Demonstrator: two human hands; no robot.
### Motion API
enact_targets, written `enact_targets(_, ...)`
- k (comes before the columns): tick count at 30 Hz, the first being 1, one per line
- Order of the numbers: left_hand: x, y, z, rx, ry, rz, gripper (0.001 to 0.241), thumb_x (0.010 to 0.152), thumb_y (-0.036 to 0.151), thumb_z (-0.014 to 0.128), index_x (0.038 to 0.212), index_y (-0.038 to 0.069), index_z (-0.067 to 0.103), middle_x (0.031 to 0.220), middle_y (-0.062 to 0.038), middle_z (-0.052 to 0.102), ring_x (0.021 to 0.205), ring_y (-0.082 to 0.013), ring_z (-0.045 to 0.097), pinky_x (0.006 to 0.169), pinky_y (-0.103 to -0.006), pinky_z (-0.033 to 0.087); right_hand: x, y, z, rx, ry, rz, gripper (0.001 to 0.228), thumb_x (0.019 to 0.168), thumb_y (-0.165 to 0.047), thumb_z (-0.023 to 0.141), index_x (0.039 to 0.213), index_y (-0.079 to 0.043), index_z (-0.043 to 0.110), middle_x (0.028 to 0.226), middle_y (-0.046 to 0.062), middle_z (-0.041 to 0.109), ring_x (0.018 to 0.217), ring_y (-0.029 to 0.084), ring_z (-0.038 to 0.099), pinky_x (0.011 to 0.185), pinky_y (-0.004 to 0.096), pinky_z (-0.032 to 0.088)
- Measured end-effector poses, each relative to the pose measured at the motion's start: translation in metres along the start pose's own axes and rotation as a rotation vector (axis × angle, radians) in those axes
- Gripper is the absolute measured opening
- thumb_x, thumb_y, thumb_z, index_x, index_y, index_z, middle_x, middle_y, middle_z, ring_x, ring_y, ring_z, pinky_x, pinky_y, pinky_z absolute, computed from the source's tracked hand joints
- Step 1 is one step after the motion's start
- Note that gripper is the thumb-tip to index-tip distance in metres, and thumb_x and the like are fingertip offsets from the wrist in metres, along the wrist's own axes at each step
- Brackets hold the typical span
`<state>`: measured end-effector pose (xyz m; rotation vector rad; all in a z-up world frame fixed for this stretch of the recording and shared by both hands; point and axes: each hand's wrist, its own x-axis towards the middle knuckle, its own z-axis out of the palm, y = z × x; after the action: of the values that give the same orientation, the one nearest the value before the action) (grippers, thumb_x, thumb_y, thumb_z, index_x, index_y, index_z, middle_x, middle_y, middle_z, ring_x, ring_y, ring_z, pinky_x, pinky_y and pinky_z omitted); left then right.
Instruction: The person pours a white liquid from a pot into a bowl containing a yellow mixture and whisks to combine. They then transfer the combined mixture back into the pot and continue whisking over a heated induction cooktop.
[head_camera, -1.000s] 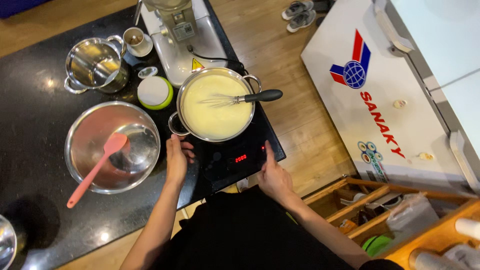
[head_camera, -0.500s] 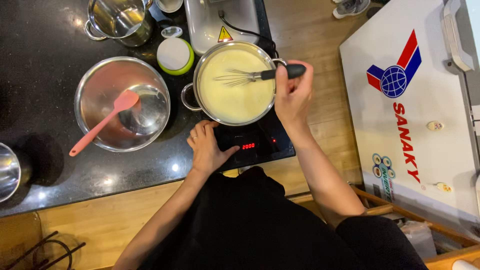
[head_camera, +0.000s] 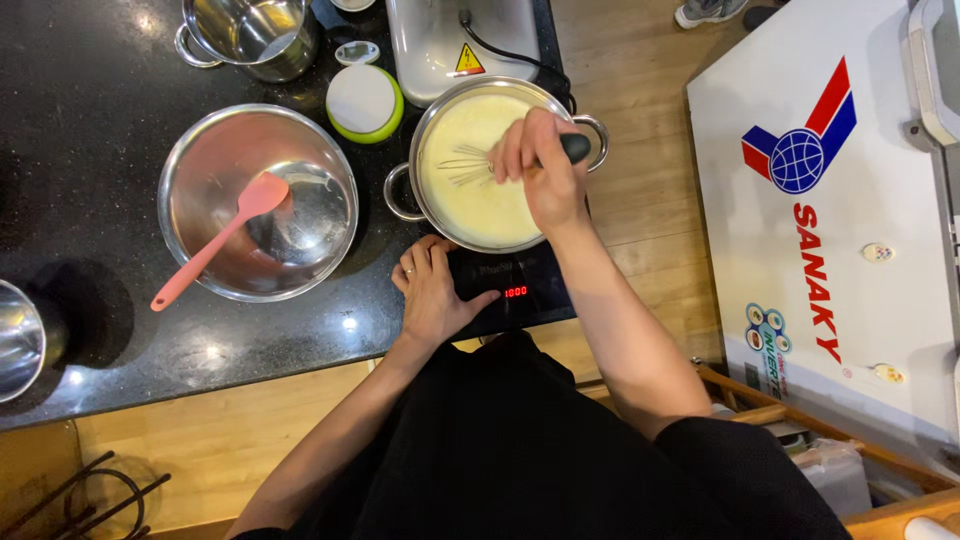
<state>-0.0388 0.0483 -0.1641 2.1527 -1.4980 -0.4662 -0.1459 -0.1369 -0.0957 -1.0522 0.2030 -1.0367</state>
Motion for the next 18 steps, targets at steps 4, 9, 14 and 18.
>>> enact_targets(4, 0.004, -0.002, -0.001, 0.01, -0.014, 0.011, 0.096, 0.056, 0.045, 0.097, 0.128, 0.003, 0.05, 0.135, -0.018, 0.044, 0.129, -0.0382, 0.036, 0.104, -0.0581, 0.026, -0.011, -0.013, -0.016, 0.011, 0.002, 0.138, 0.049, 0.112, -0.03, 0.054, 0.071, -0.009, 0.038, 0.056, 0.001, 0.037, 0.052, 0.013, 0.038, 0.058, 0.032, 0.036)
enact_targets(9, 0.005, -0.002, -0.002, 0.013, -0.036, 0.01, 0.097, 0.055, 0.047, 0.097, 0.126, 0.001, 0.05, 0.137, -0.018, 0.044, 0.13, -0.0376, 0.036, 0.104, -0.0582, 0.025, -0.01, -0.028, -0.035, -0.256, 0.294, -0.056, 0.052, 0.109, -0.03, 0.057, 0.065, -0.012, 0.036, 0.052, 0.0, 0.032, 0.043, 0.013, 0.028, 0.044, 0.032, 0.025)
enact_targets(14, 0.009, -0.004, -0.002, 0.045, -0.056, 0.047, 0.1, 0.056, 0.05, 0.097, 0.127, -0.002, 0.049, 0.135, -0.02, 0.042, 0.127, -0.0383, 0.035, 0.104, -0.0579, 0.024, 0.002, -0.007, -0.03, -0.127, 0.318, -0.164, 0.045, 0.111, -0.031, 0.054, 0.075, -0.006, 0.045, 0.066, 0.008, 0.044, 0.061, 0.021, 0.042, 0.06, 0.037, 0.038)
enact_targets(18, 0.009, -0.01, 0.002, 0.006, -0.058, 0.051, 0.099, 0.057, 0.049, 0.096, 0.128, -0.002, 0.048, 0.135, -0.019, 0.041, 0.126, -0.0369, 0.035, 0.103, -0.057, 0.023, -0.003, -0.003, -0.03, 0.225, 0.177, 0.071, 0.05, 0.11, -0.033, 0.057, 0.068, -0.009, 0.043, 0.058, 0.003, 0.041, 0.058, 0.015, 0.042, 0.065, 0.036, 0.039)
